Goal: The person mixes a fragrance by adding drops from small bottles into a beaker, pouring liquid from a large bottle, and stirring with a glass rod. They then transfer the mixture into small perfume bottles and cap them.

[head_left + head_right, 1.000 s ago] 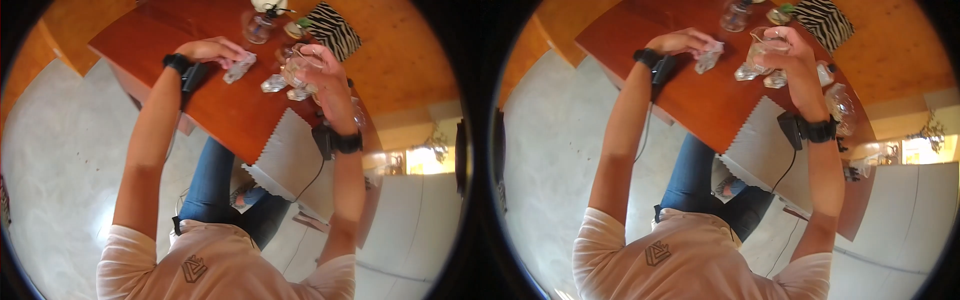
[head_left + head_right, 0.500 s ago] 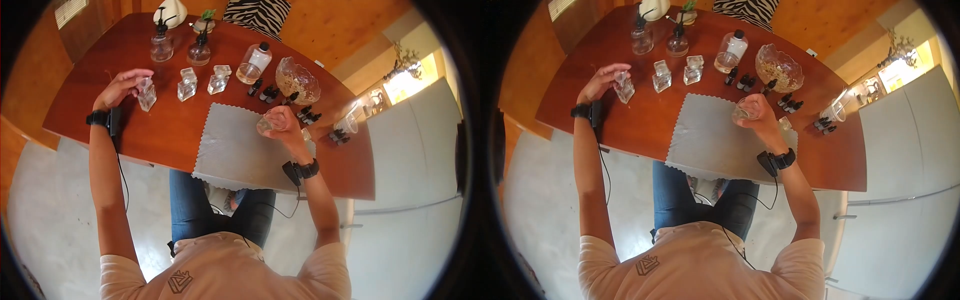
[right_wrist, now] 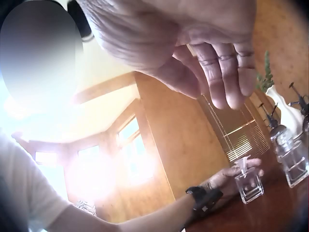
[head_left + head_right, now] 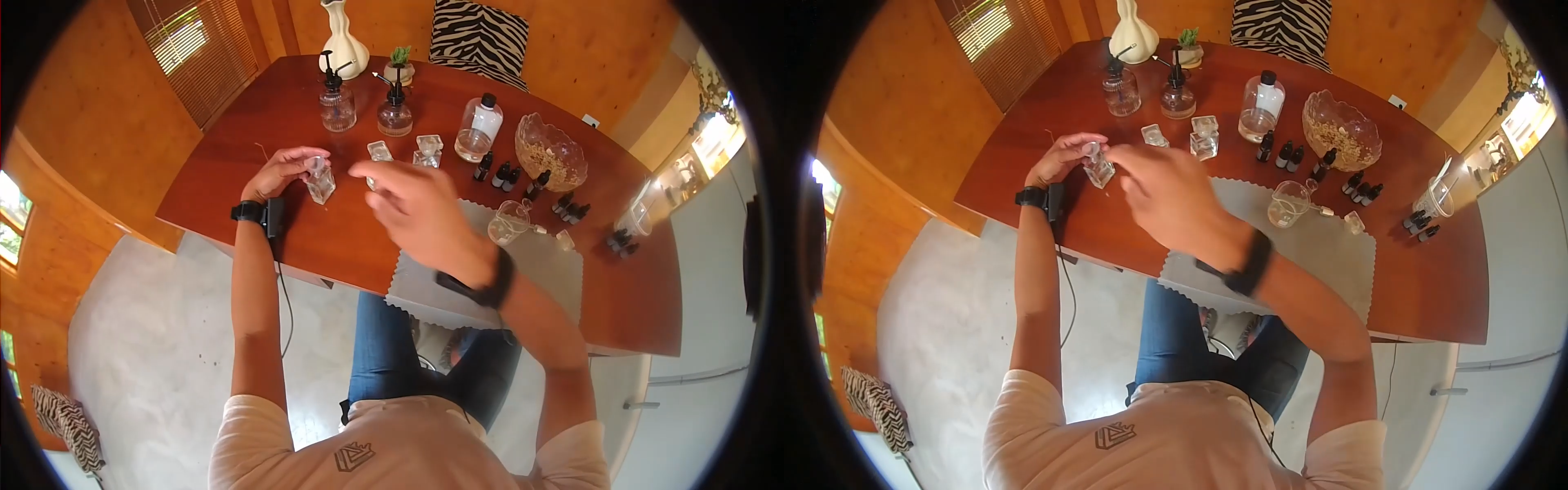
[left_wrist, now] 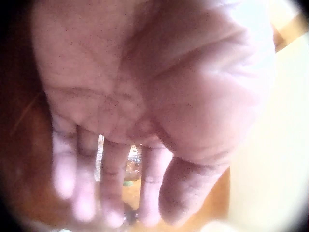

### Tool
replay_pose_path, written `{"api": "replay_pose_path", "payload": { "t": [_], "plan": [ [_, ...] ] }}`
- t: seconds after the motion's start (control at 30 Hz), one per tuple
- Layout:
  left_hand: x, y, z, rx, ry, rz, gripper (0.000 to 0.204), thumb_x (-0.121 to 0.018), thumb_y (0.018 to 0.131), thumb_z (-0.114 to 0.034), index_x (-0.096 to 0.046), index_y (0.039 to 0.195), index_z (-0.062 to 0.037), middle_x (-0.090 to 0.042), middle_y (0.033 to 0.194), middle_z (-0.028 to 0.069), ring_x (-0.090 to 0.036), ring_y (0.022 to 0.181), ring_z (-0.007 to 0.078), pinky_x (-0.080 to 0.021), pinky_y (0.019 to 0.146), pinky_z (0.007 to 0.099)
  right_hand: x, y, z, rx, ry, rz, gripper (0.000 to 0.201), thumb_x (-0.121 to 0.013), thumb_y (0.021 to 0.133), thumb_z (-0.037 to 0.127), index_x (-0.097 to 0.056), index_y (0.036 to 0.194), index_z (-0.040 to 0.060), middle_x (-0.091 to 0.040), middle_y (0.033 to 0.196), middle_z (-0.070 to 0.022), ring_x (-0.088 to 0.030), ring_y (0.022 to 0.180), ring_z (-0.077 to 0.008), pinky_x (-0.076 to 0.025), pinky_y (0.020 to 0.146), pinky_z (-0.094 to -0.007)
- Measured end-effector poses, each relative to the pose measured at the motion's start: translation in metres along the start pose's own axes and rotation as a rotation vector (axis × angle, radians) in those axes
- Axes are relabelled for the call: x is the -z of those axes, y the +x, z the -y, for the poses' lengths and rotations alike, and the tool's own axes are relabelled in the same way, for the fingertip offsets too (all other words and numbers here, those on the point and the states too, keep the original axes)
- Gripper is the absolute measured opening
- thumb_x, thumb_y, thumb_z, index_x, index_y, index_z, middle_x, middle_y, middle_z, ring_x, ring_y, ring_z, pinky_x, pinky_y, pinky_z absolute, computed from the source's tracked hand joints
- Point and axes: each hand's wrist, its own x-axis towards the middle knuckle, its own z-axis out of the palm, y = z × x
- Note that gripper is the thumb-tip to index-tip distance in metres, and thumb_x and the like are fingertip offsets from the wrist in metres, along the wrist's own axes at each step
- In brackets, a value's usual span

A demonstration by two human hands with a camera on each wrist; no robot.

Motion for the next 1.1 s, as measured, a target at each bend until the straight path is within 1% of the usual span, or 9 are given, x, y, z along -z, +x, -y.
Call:
{"api": "replay_pose_path", "payload": {
  "t": [0.07,0.17,0.4,0.53,0.63,0.83,0.93,1.0,1.1],
  "plan": [
    [0.005,-0.001,0.008,-0.033,-0.058,-0.001,0.040,-0.066,0.099,-0.021,-0.064,0.133,-0.0018,-0.071,0.119,0.0041,-0.063,0.100,0.0103,-0.049,0.084,0.0243,-0.033,0.030,-0.011,-0.023,-0.097,0.041,0.025,-0.062,0.089,0.003,-0.068,0.113,0.0064,-0.066,0.080,-0.0211,-0.067,0.071,-0.0377,-0.052,0.063,-0.0424],
    [0.009,0.001,0.012,-0.004,-0.052,0.008,0.036,-0.069,0.097,-0.018,-0.066,0.130,-0.0021,-0.071,0.115,0.0033,-0.064,0.099,0.0105,-0.051,0.085,0.0259,-0.068,0.058,-0.036,-0.093,-0.238,0.108,0.019,-0.063,0.087,0.004,-0.067,0.106,0.0046,-0.068,0.081,-0.0235,-0.065,0.078,-0.0463,-0.051,0.066,-0.0507],
    [0.012,0.002,0.014,-0.054,-0.059,0.074,0.027,-0.068,0.097,-0.015,-0.069,0.122,-0.0043,-0.071,0.109,0.0001,-0.064,0.096,0.0091,-0.050,0.084,0.0255,-0.109,0.070,-0.068,-0.119,-0.366,0.182,0.008,-0.064,0.086,0.007,-0.064,0.093,0.0020,-0.067,0.082,-0.0247,-0.065,0.080,-0.0475,-0.050,0.069,-0.0550],
    [0.013,-0.001,0.012,-0.061,-0.012,0.097,0.029,-0.067,0.097,-0.015,-0.069,0.124,-0.0039,-0.071,0.110,0.0004,-0.064,0.096,0.0097,-0.050,0.085,0.0255,-0.110,0.073,-0.057,-0.079,-0.421,0.129,0.013,-0.067,0.086,0.012,-0.069,0.095,0.0031,-0.072,0.088,-0.0209,-0.070,0.080,-0.0420,-0.055,0.068,-0.0520],
    [0.003,-0.006,0.006,-0.024,-0.056,0.049,0.032,-0.066,0.097,-0.015,-0.067,0.126,-0.0014,-0.072,0.111,0.0030,-0.064,0.097,0.0111,-0.051,0.086,0.0270,-0.088,0.073,-0.040,-0.033,-0.352,-0.024,0.005,-0.062,0.087,0.007,-0.062,0.085,0.0029,-0.069,0.084,-0.0184,-0.065,0.078,-0.0429,-0.049,0.065,-0.0510],
    [-0.007,-0.002,0.004,-0.024,0.051,0.030,0.054,-0.065,0.096,-0.035,-0.059,0.138,-0.0005,-0.067,0.126,0.0090,-0.061,0.117,0.0164,-0.045,0.101,0.0312,0.083,0.011,-0.025,0.205,-0.481,-0.429,0.005,-0.064,0.082,0.006,-0.067,0.085,0.0054,-0.068,0.082,-0.0140,-0.066,0.083,-0.0371,-0.052,0.066,-0.0480],
    [0.004,0.003,0.013,0.010,0.045,0.044,0.052,-0.063,0.098,-0.033,-0.057,0.141,-0.0032,-0.067,0.123,0.0048,-0.061,0.112,0.0115,-0.045,0.093,0.0259,0.201,-0.047,-0.025,0.000,-0.681,-0.617,0.013,-0.063,0.086,0.005,-0.076,0.083,0.0072,-0.074,0.096,-0.0139,-0.071,0.084,-0.0310,-0.056,0.072,-0.0393],
    [0.007,0.004,0.012,0.010,0.034,0.046,0.052,-0.063,0.099,-0.032,-0.056,0.142,-0.0040,-0.067,0.121,0.0032,-0.061,0.107,0.0098,-0.045,0.090,0.0250,0.280,-0.085,-0.051,-0.271,-0.793,-0.788,0.015,-0.064,0.088,0.008,-0.078,0.087,0.0060,-0.074,0.082,-0.0140,-0.072,0.077,-0.0252,-0.055,0.069,-0.0345],
    [0.007,0.003,0.009,0.022,0.003,0.018,0.051,-0.064,0.099,-0.032,-0.056,0.142,-0.0052,-0.067,0.117,0.0021,-0.061,0.102,0.0084,-0.045,0.088,0.0240,0.361,-0.124,-0.067,-0.555,-0.983,-0.812,0.013,-0.065,0.087,0.008,-0.078,0.088,0.0054,-0.073,0.075,-0.0150,-0.072,0.071,-0.0209,-0.054,0.065,-0.0343]
  ]
}}
